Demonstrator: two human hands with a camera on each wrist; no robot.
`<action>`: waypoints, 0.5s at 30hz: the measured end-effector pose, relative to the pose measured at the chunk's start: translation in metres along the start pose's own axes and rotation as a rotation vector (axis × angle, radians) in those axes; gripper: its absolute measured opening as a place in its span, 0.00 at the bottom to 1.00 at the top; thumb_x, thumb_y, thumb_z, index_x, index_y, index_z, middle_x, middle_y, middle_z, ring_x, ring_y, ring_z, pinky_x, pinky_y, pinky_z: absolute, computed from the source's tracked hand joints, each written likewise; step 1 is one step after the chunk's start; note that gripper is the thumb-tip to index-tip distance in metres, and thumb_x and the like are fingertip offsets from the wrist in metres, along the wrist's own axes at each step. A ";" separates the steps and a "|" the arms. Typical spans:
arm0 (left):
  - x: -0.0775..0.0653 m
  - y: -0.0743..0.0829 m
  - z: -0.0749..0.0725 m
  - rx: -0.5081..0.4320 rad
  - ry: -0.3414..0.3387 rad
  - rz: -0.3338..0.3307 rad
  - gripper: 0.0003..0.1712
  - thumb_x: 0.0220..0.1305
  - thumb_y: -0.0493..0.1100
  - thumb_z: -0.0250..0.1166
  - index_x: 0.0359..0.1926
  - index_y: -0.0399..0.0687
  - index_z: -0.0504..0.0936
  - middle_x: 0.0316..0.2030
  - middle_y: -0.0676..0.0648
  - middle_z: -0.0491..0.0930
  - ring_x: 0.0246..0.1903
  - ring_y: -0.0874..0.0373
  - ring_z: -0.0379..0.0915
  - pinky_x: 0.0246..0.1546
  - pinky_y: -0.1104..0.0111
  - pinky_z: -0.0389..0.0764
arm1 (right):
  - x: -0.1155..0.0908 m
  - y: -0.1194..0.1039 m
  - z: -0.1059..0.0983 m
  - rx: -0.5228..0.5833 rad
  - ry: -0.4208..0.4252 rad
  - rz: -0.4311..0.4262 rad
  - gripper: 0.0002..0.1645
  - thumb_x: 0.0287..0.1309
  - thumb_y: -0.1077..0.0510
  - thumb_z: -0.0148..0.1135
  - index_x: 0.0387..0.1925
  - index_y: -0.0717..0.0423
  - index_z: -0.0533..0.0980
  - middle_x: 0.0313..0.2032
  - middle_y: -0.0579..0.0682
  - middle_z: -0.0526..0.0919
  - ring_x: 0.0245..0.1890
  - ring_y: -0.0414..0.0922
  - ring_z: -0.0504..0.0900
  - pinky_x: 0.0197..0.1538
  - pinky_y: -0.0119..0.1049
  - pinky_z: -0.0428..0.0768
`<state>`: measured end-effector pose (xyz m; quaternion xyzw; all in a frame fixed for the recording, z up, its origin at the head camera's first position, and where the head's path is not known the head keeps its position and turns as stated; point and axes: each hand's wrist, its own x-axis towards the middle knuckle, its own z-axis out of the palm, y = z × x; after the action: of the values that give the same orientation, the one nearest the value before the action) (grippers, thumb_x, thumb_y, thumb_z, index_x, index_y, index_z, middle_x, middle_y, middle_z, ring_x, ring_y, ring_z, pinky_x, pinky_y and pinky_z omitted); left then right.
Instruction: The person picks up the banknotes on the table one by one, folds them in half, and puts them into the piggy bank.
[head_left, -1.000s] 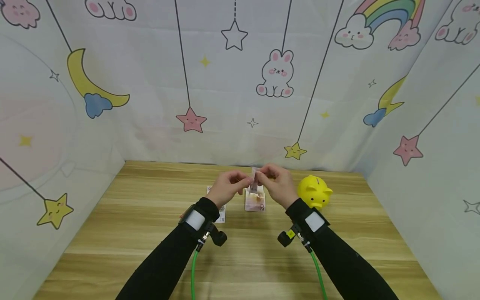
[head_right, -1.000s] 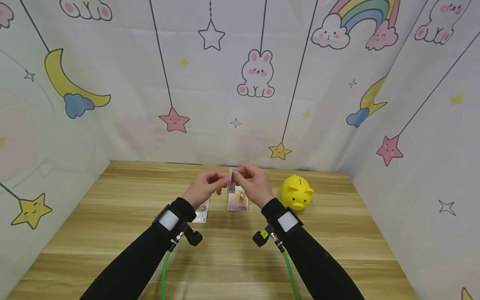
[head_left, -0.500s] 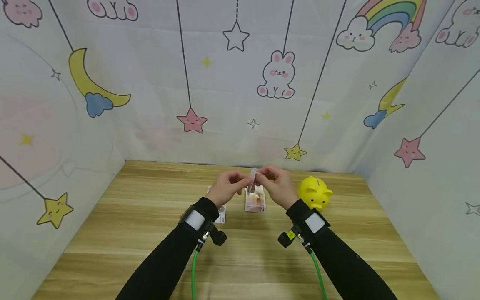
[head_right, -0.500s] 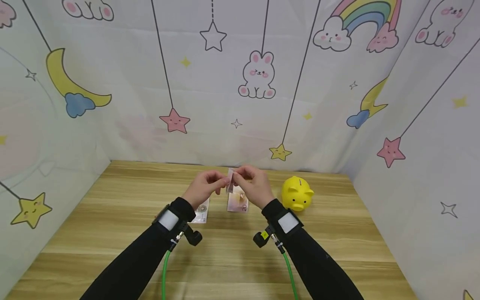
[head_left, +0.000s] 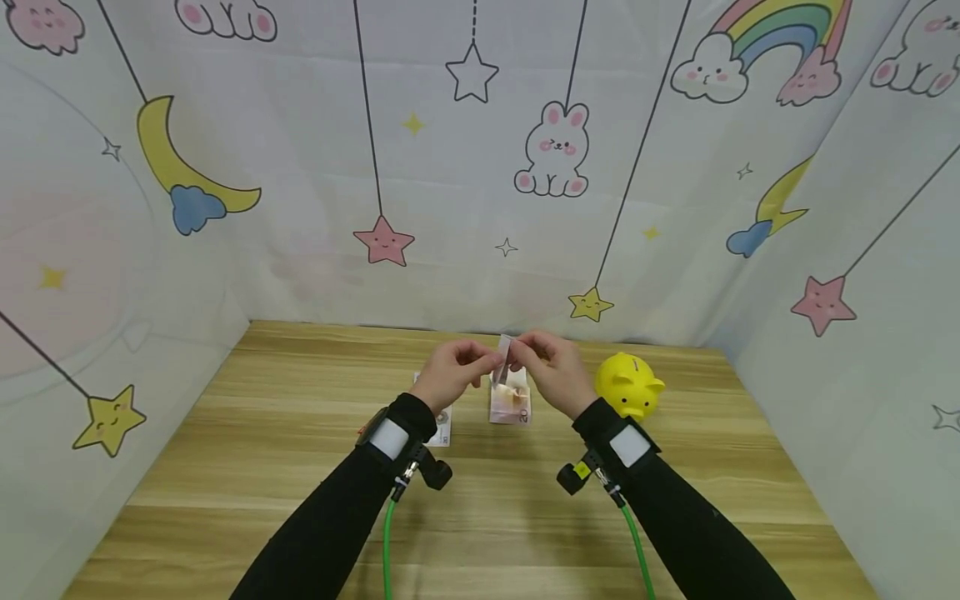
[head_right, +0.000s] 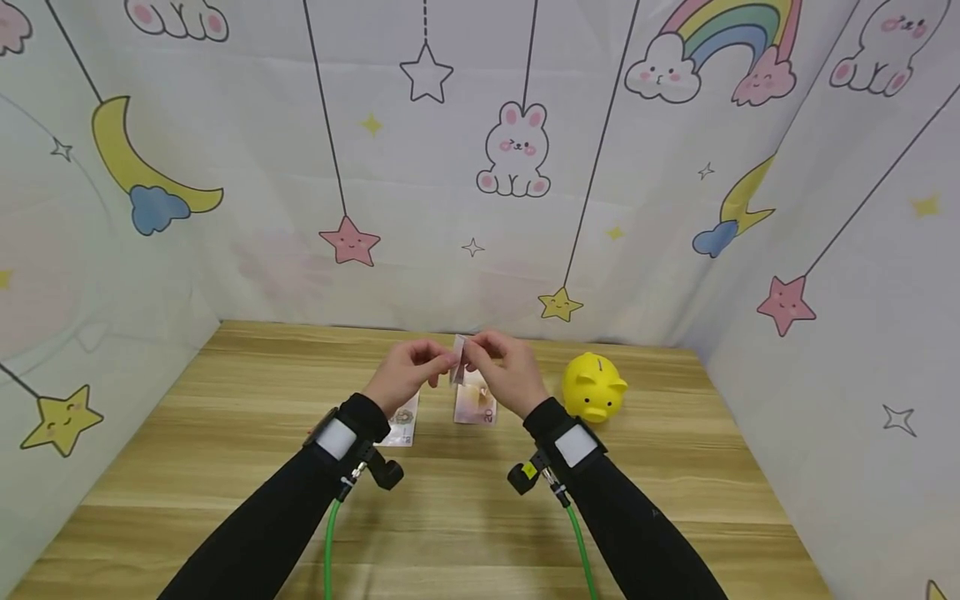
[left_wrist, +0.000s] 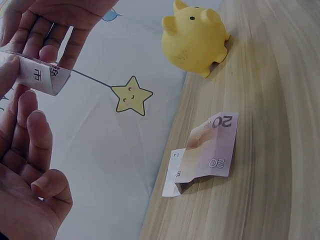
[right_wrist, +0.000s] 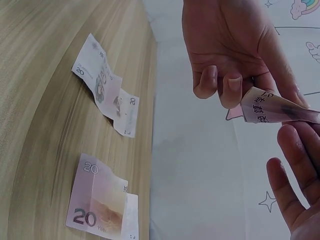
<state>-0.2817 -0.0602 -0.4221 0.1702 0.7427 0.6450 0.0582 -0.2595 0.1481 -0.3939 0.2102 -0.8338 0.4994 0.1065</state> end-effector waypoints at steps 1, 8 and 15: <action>0.000 0.000 0.000 0.004 0.002 -0.003 0.13 0.75 0.50 0.70 0.44 0.43 0.89 0.36 0.41 0.83 0.29 0.55 0.72 0.32 0.66 0.70 | 0.000 0.000 0.000 0.000 -0.001 0.004 0.13 0.80 0.55 0.60 0.43 0.59 0.85 0.36 0.52 0.88 0.39 0.49 0.86 0.51 0.45 0.85; 0.001 0.000 0.001 0.032 0.020 -0.014 0.16 0.74 0.53 0.71 0.44 0.45 0.88 0.32 0.49 0.81 0.29 0.55 0.73 0.31 0.65 0.71 | 0.000 0.000 0.001 -0.013 0.005 -0.003 0.13 0.79 0.53 0.63 0.42 0.58 0.85 0.36 0.52 0.89 0.39 0.48 0.86 0.52 0.49 0.86; 0.001 0.003 0.003 0.069 0.048 0.002 0.16 0.73 0.54 0.72 0.42 0.45 0.89 0.31 0.49 0.82 0.30 0.54 0.74 0.31 0.65 0.73 | 0.000 -0.001 0.002 -0.029 0.024 -0.016 0.12 0.79 0.56 0.63 0.40 0.59 0.85 0.35 0.52 0.88 0.38 0.48 0.86 0.49 0.44 0.86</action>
<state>-0.2813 -0.0571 -0.4196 0.1573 0.7654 0.6231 0.0338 -0.2593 0.1462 -0.3937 0.2092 -0.8379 0.4887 0.1235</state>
